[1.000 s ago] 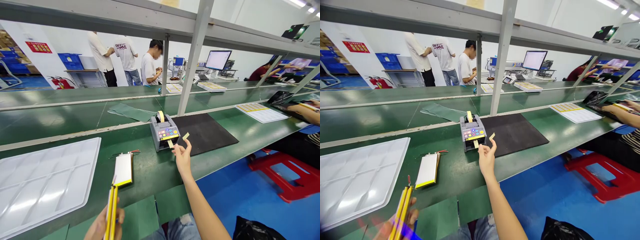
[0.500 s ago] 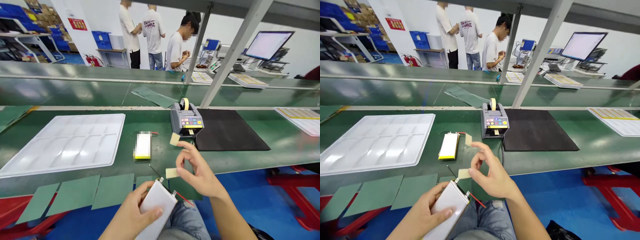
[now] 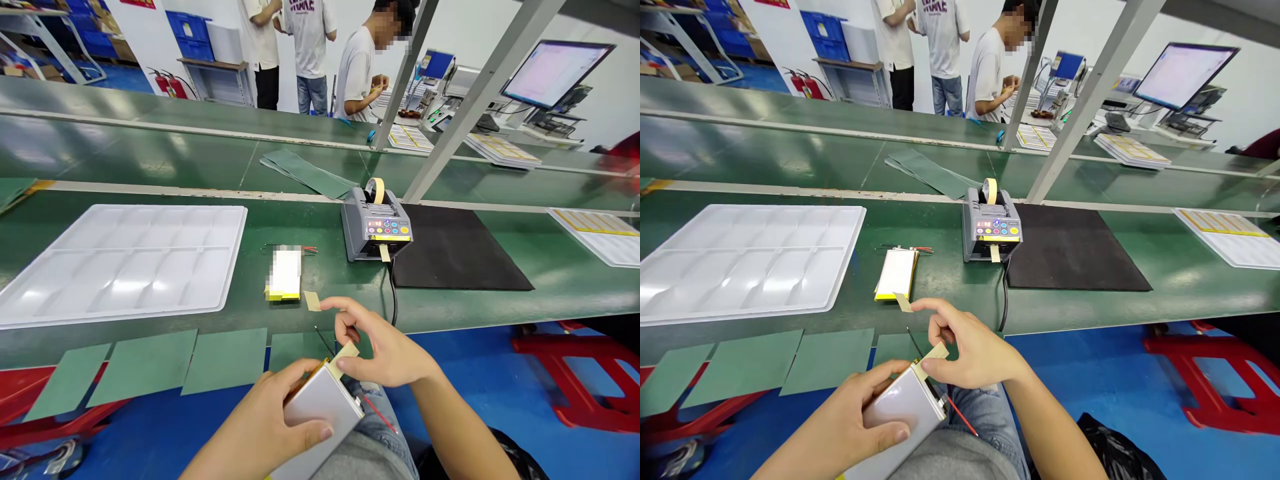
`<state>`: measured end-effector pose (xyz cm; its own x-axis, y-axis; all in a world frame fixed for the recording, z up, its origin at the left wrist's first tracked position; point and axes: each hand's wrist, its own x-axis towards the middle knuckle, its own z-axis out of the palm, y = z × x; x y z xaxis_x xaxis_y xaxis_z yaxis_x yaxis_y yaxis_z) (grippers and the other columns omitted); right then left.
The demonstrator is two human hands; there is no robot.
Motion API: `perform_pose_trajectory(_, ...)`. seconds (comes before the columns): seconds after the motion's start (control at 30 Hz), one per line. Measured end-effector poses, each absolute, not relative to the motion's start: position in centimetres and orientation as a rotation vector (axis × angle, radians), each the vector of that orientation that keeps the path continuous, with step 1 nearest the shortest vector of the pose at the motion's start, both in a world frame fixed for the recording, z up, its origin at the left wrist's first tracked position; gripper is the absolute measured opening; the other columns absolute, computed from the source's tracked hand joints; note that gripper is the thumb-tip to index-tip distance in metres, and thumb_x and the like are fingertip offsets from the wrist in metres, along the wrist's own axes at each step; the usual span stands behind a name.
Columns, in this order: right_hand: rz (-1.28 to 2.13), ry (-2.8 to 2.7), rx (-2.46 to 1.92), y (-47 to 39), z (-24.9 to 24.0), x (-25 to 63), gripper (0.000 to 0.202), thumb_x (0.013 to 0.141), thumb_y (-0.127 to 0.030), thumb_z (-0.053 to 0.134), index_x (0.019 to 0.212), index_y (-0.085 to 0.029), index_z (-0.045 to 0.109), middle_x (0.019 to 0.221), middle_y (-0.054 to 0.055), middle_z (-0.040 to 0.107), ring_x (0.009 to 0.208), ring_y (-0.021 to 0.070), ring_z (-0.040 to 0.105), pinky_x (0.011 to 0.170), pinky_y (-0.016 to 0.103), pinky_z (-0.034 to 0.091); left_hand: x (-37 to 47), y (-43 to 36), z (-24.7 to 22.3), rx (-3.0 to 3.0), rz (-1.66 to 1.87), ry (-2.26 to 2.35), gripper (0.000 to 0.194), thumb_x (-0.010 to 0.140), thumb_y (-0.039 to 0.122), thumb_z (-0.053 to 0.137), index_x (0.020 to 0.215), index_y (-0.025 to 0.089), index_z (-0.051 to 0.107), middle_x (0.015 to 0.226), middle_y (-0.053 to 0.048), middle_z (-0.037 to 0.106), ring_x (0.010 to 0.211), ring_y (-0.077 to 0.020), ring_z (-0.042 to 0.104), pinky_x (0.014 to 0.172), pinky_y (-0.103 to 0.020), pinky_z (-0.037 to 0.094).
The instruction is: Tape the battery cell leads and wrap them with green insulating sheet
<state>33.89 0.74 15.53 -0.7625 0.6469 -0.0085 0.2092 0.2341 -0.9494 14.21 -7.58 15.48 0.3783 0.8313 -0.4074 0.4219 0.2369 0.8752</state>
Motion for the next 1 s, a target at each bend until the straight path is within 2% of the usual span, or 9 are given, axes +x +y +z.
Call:
perform_pose_trajectory(0.23,1.371,-2.254,-0.888,0.6,15.6,33.7,0.068,0.071,-0.016,0.063,0.130,-0.029,0.033,0.072,-0.007,0.042,0.062,0.0108,0.040,0.060,0.025,0.034,14.2,-8.0,14.8,1.400,0.435,1.303,0.047,0.069,0.033,0.067,0.115,0.027,0.060,0.095,0.000,0.071,0.084,-0.0222,0.061,0.075,-0.028,0.047)
perform_pose_trajectory(0.37,1.171,-2.376,-1.039,0.2,16.0,33.6,0.076,0.070,-0.021,0.064,0.136,-0.030,0.028,0.077,-0.005,0.046,0.068,0.0132,0.044,0.072,0.031,0.039,14.4,-8.2,14.4,1.412,0.467,1.414,0.045,0.069,0.035,0.067,0.114,0.031,0.061,0.093,0.001,0.072,0.082,-0.0230,0.062,0.070,-0.027,0.047)
perform_pose_trajectory(0.43,1.124,-2.384,-1.087,0.1,15.9,33.5,0.081,0.070,-0.023,0.064,0.139,-0.030,0.022,0.084,-0.002,0.050,0.075,0.0156,0.048,0.080,0.036,0.041,14.5,-8.2,14.3,1.400,0.424,1.432,0.042,0.071,0.034,0.064,0.113,0.031,0.060,0.088,0.002,0.072,0.076,-0.0215,0.062,0.067,-0.027,0.047)
perform_pose_trajectory(0.5,1.105,-2.332,-1.084,-0.1,15.5,33.6,0.085,0.071,-0.025,0.064,0.141,-0.029,0.017,0.099,0.002,0.052,0.088,0.0188,0.050,0.086,0.040,0.041,14.7,-8.1,14.2,1.385,0.385,1.446,0.043,0.074,0.034,0.062,0.116,0.029,0.057,0.089,0.001,0.072,0.073,-0.0207,0.063,0.065,-0.026,0.047)
perform_pose_trajectory(0.6,0.984,-2.152,-0.997,-0.7,14.7,33.6,0.086,0.071,-0.024,0.067,0.141,-0.029,0.017,0.118,0.007,0.048,0.102,0.0215,0.049,0.091,0.042,0.042,14.9,-8.2,13.9,1.405,0.379,1.529,0.046,0.075,0.036,0.061,0.119,0.028,0.055,0.093,0.000,0.072,0.075,-0.0216,0.064,0.065,-0.027,0.047)
perform_pose_trajectory(0.7,0.815,-1.950,-0.926,-1.6,14.2,33.5,0.073,0.075,-0.015,0.063,0.136,-0.031,0.026,0.100,0.002,0.057,0.089,0.0182,0.054,0.083,0.037,0.047,15.0,-8.5,13.4,1.444,0.420,1.606,0.041,0.075,0.037,0.061,0.116,0.031,0.056,0.088,0.003,0.073,0.070,-0.0212,0.064,0.065,-0.028,0.047)
perform_pose_trajectory(0.8,0.899,-1.867,-0.967,-2.4,14.2,33.3,0.065,0.079,-0.012,0.061,0.132,-0.033,0.031,0.081,-0.004,0.063,0.075,0.0148,0.059,0.075,0.032,0.050,15.0,-9.0,12.6,1.577,0.490,1.663,0.040,0.077,0.039,0.061,0.115,0.031,0.055,0.086,0.003,0.074,0.068,-0.0209,0.066,0.061,-0.026,0.047)
perform_pose_trajectory(0.9,1.079,-1.803,-1.094,-2.7,14.3,33.0,0.066,0.076,-0.012,0.065,0.129,-0.034,0.034,0.082,-0.006,0.067,0.074,0.0139,0.061,0.077,0.031,0.050,14.9,-9.3,11.6,1.810,0.537,1.646,0.041,0.081,0.043,0.057,0.119,0.029,0.050,0.089,0.001,0.075,0.071,-0.0213,0.069,0.056,-0.025,0.046)
perform_pose_trajectory(1.0,1.253,-1.718,-1.187,-2.7,14.4,32.9,0.065,0.074,-0.016,0.068,0.128,-0.035,0.037,0.081,-0.007,0.069,0.076,0.0141,0.061,0.080,0.033,0.050,14.7,-9.3,11.0,1.972,0.517,1.624,0.041,0.086,0.044,0.052,0.123,0.029,0.046,0.085,0.000,0.075,0.065,-0.0201,0.070,0.051,-0.024,0.044)
